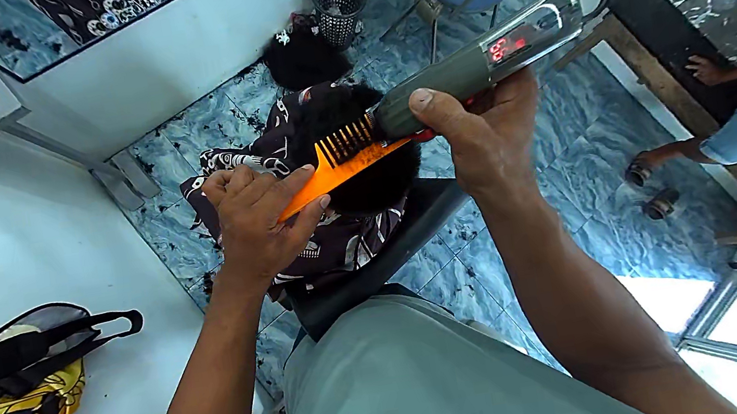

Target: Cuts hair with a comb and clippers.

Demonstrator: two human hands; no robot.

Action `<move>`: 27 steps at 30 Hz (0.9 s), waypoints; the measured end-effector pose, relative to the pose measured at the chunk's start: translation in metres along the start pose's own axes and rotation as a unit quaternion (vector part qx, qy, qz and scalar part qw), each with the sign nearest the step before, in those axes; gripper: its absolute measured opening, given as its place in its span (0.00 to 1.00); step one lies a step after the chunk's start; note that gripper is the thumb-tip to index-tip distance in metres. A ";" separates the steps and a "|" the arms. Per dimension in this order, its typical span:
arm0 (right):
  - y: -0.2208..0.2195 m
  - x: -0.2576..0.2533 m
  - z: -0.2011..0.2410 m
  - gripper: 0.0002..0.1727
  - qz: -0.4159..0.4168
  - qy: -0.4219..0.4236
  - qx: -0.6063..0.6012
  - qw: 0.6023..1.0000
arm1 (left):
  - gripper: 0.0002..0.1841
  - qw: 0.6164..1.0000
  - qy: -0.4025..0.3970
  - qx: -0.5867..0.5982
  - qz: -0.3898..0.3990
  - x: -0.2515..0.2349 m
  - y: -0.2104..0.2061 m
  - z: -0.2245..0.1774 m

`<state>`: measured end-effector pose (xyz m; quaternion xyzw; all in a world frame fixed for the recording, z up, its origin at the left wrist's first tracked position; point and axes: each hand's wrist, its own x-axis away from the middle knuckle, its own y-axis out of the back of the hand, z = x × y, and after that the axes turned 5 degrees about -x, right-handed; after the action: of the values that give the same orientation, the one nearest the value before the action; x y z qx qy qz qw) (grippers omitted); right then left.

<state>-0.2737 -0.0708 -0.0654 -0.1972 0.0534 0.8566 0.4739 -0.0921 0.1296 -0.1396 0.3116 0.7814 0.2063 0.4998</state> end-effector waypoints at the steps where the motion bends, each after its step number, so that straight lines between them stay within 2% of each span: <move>1: -0.004 0.002 0.001 0.30 0.011 0.007 0.004 1.000 | 0.18 1.000 0.000 0.002 0.001 0.000 0.000 0.000; 6: -0.026 0.019 0.008 0.30 0.096 0.039 0.039 0.994 | 0.19 1.000 0.003 0.010 0.003 -0.001 0.001 0.005; 7: -0.026 0.023 0.009 0.31 0.121 0.036 0.033 0.991 | 0.19 0.999 0.036 0.011 0.006 0.000 0.004 0.011; 9: -0.011 0.030 0.015 0.29 0.128 0.019 0.016 0.991 | 0.18 0.987 0.158 0.033 -0.002 0.002 0.019 0.023; 10: 0.003 0.031 0.017 0.28 0.099 0.010 0.008 0.995 | 0.18 0.978 0.204 0.051 -0.006 0.006 0.028 0.025; 11: 0.018 0.028 0.017 0.27 0.048 -0.004 0.001 0.999 | 0.20 0.974 0.214 0.075 0.006 0.012 0.036 0.019; 13: 0.041 0.018 0.014 0.30 -0.049 -0.043 -0.003 0.998 | 0.19 0.974 0.157 0.151 0.066 0.030 0.034 -0.004; 15: 0.048 0.007 0.012 0.32 -0.089 -0.069 0.007 0.994 | 0.17 0.971 0.087 0.196 0.107 0.037 0.015 -0.014; 17: 0.042 -0.003 0.011 0.31 -0.095 -0.078 0.020 0.992 | 0.17 0.976 0.071 0.172 0.113 0.027 0.002 -0.004; 21: 0.019 -0.022 0.007 0.30 -0.078 -0.079 0.044 0.993 | 0.17 0.984 0.101 0.126 0.071 -0.005 -0.007 0.023; 27: -0.001 -0.038 0.000 0.32 -0.068 -0.076 0.079 0.992 | 0.18 0.994 0.074 0.082 0.027 -0.021 -0.009 0.030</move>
<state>-0.2550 -0.1006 -0.0501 -0.0962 0.0714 0.8282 0.5475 -0.0613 0.1092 -0.1443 0.3567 0.8217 0.1774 0.4076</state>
